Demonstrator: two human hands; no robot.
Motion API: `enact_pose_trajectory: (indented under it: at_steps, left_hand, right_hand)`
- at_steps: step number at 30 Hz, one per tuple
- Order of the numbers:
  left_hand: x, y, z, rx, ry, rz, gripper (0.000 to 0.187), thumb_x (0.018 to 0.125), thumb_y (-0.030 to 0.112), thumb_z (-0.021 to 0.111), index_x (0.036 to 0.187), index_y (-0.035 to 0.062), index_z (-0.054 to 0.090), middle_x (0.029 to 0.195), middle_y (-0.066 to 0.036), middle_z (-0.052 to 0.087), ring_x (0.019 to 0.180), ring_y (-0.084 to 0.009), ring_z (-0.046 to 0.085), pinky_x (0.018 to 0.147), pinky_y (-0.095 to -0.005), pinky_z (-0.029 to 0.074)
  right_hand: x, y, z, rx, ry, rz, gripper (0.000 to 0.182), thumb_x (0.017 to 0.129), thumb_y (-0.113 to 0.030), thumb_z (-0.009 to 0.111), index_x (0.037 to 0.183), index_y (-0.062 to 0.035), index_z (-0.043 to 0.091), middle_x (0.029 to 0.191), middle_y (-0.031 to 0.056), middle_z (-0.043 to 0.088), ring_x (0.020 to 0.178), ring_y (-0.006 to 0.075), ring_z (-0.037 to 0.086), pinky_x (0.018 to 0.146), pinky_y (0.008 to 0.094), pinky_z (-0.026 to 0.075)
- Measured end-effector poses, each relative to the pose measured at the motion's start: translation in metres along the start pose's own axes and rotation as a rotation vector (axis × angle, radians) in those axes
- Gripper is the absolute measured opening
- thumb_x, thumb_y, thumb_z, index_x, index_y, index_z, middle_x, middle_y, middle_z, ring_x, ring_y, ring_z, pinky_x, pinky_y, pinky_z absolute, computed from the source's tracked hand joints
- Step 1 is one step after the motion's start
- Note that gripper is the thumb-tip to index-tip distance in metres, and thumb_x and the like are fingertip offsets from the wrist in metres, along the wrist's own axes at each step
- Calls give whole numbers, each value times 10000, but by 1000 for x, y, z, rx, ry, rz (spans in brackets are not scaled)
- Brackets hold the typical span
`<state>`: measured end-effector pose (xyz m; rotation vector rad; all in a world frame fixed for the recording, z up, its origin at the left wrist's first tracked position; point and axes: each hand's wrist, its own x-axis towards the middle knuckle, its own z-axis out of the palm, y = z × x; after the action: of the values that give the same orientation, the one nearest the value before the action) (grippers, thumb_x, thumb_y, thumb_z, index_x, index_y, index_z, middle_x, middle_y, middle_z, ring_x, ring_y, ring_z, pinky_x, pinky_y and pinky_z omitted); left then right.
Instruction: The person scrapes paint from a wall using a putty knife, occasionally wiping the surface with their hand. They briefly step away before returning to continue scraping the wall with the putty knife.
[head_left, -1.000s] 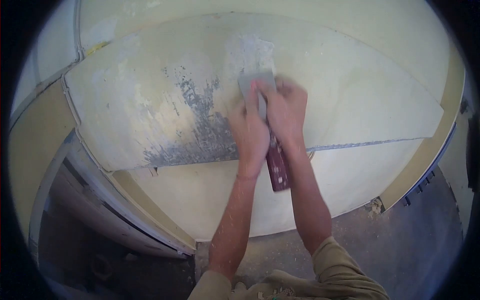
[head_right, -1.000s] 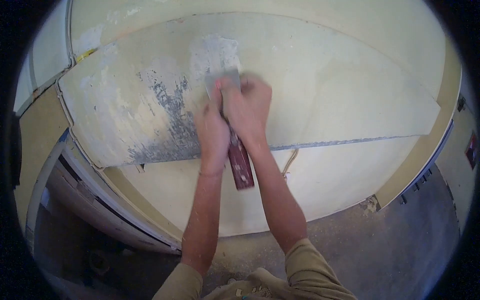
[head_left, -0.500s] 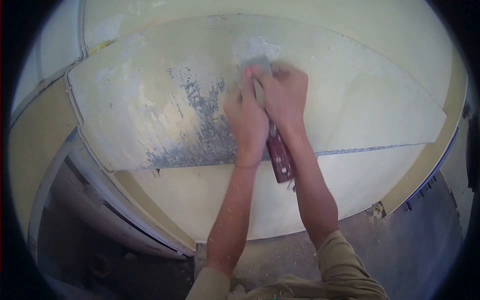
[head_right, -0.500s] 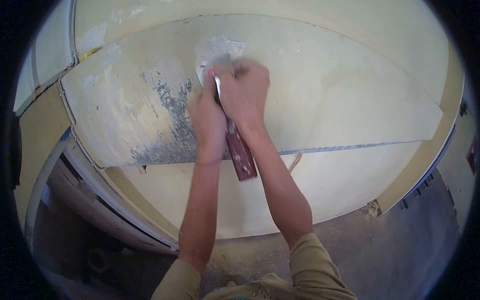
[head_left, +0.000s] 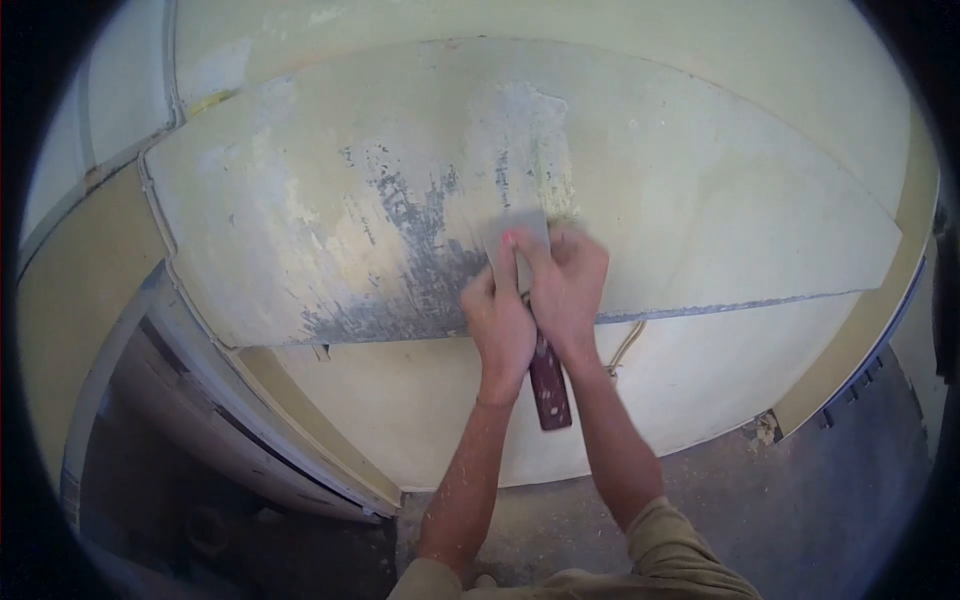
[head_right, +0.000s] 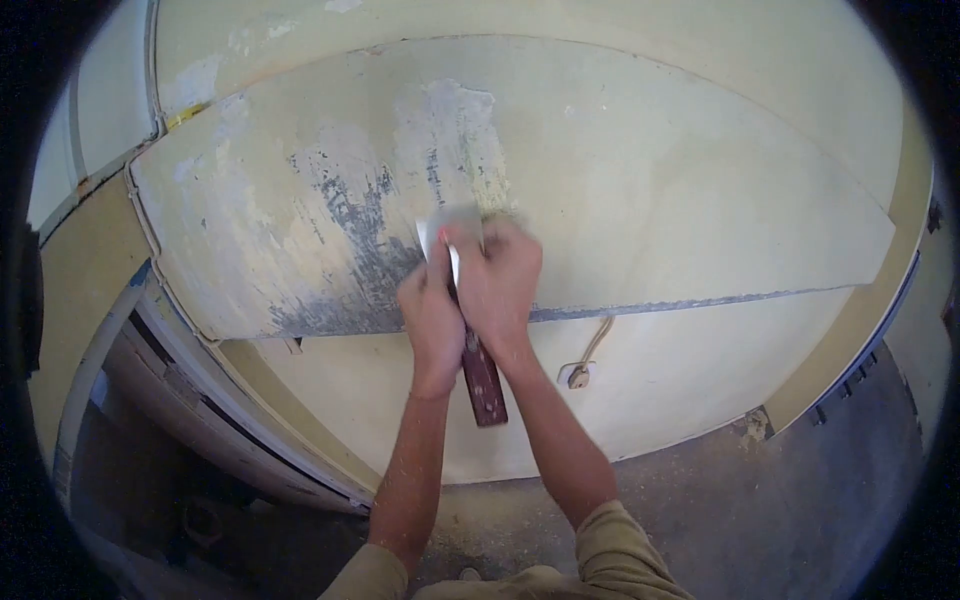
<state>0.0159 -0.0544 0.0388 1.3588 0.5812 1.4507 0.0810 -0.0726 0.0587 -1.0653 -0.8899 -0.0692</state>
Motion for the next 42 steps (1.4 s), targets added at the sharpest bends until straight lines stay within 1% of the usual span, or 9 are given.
enact_pose_trajectory:
  at_steps: [4, 7, 15, 17, 20, 24, 26, 28, 42]
  left_hand:
    - [42, 42, 12, -86, 87, 208, 485, 1010, 327, 483, 858, -115, 610, 649, -82, 537, 655, -119, 456, 604, -325, 392]
    - [46, 78, 11, -273, 18, 33, 484, 1010, 333, 480, 877, -110, 623, 689, -102, 576, 666, -134, 482, 631, -336, 407]
    - [-7, -1, -7, -103, 44, -33, 541, 1002, 360, 515, 692, -81, 562, 632, -39, 487, 677, -91, 406, 613, -317, 381]
    - [1, 5, -12, 20, -23, -94, 454, 1003, 307, 513, 836, -95, 642, 655, -9, 514, 691, -82, 428, 619, -298, 395]
    - [40, 41, -2, -75, 63, 174, 499, 1006, 346, 510, 783, -94, 581, 645, -46, 505, 668, -90, 413, 574, -320, 367]
    - [46, 64, -2, -242, 36, 45, 465, 1002, 330, 516, 828, -95, 588, 650, -54, 509, 656, -96, 420, 565, -323, 367]
    - [37, 44, -7, -142, 34, 223, 472, 999, 325, 519, 768, -84, 573, 628, -45, 482, 627, -99, 400, 553, -308, 345]
    - [30, 38, -14, -42, -16, 87, 496, 1001, 330, 514, 739, -86, 580, 609, -35, 458, 631, -97, 402, 552, -311, 343]
    - [58, 77, -2, -256, -6, 80, 500, 1004, 325, 502, 775, -99, 633, 643, -39, 545, 649, -92, 438, 591, -315, 379]
  right_hand:
    - [43, -54, 24, -90, -25, -116, 259, 753, -128, 690, 632, 71, 579, 505, 118, 513, 509, 116, 452, 488, 344, 389]
    - [59, -68, 36, -57, -24, -122, 259, 743, -140, 688, 634, 70, 582, 515, 115, 520, 515, 115, 450, 493, 346, 389]
    - [-11, 8, 4, 94, -30, 51, 243, 764, -128, 702, 670, 64, 587, 583, 84, 567, 565, 93, 482, 508, 304, 396]
    - [-7, -4, 10, 173, -23, 22, 259, 780, -131, 683, 657, 65, 567, 580, 84, 555, 560, 93, 467, 513, 309, 397]
    - [35, -44, 32, 21, 0, -111, 259, 781, -135, 677, 658, 66, 571, 570, 95, 552, 569, 98, 497, 534, 320, 418]
    - [45, -60, 42, -129, -36, -129, 241, 782, -139, 674, 685, 73, 613, 569, 105, 567, 559, 119, 523, 541, 333, 430]
    - [33, -47, 40, -95, -9, -144, 239, 779, -134, 678, 680, 75, 618, 570, 100, 569, 551, 117, 515, 530, 331, 422]
    - [16, -30, 35, 187, 29, -42, 250, 769, -115, 690, 629, 69, 595, 562, 78, 562, 533, 98, 459, 502, 321, 385]
    - [53, -71, 45, -27, 17, -180, 287, 781, -117, 695, 596, 57, 561, 522, 45, 526, 521, 90, 441, 481, 307, 365]
